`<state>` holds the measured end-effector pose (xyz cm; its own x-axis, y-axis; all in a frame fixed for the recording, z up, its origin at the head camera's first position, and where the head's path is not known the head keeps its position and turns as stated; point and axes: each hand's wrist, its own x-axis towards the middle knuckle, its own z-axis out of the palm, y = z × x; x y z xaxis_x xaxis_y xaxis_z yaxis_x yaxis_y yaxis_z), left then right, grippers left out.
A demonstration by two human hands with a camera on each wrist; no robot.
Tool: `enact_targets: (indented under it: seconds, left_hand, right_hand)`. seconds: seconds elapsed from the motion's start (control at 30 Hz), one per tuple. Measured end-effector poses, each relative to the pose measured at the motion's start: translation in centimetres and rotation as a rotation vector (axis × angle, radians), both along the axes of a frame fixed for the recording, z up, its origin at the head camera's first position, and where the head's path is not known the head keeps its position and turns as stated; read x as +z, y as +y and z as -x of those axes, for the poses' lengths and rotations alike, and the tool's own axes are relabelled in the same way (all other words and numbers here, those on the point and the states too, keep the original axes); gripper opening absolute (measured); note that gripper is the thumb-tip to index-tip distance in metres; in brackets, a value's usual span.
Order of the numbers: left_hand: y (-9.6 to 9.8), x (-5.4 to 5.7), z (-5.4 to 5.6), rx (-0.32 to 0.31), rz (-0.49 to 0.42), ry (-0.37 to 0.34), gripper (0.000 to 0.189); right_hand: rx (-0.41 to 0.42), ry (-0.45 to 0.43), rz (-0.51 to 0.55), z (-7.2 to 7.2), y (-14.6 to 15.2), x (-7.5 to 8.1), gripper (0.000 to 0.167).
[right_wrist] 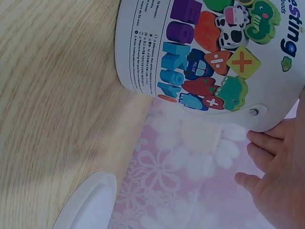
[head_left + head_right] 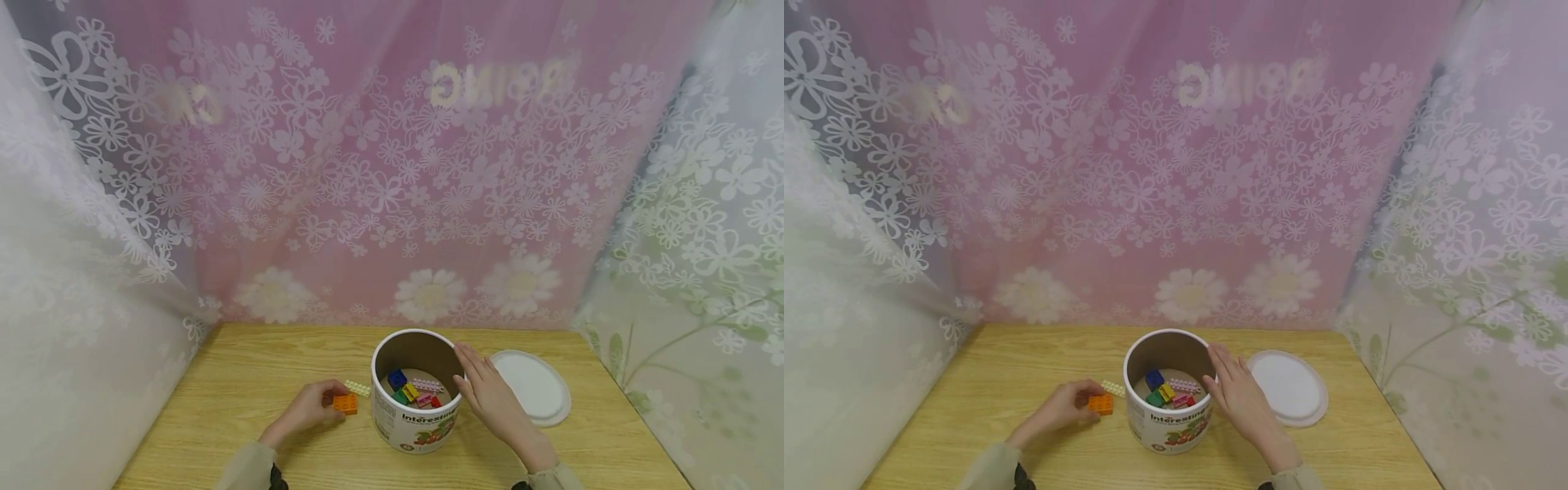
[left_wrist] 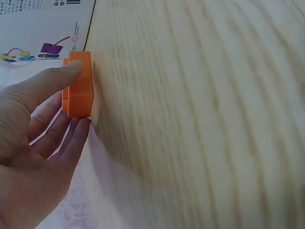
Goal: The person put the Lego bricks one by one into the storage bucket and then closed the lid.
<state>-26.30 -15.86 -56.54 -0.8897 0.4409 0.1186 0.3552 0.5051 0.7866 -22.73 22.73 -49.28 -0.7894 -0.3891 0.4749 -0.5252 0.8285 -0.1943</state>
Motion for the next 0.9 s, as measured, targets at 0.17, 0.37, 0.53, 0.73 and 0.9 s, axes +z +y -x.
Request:
enact_targets:
  seconds: [0.17,0.37,0.53,0.73,0.9]
  left_hand:
    - [0.1,-0.1,-0.2,0.006,0.0,-0.006,0.039]
    - [-0.4,0.4,0.2,0.02,-0.036,0.001,0.036]
    - [-1.0,2.2,0.3,0.04,-0.034,0.057,0.034]
    - [-1.3,4.2,0.4,0.076,0.009,0.097,0.031]
    - [-1.3,5.5,0.8,0.089,0.006,0.133,0.03]
  right_hand:
    - [-0.007,-0.026,-0.002,-0.1,0.0,-0.1,0.059]
    - [-0.002,-0.005,0.007,-0.1,-0.1,0.0,0.058]
    - [0.006,0.017,0.024,-0.2,-0.1,0.0,0.056]
    - [-0.004,0.01,0.013,-0.2,0.0,0.0,0.057]
    - [-0.007,-0.001,0.003,-0.1,0.0,-0.1,0.057]
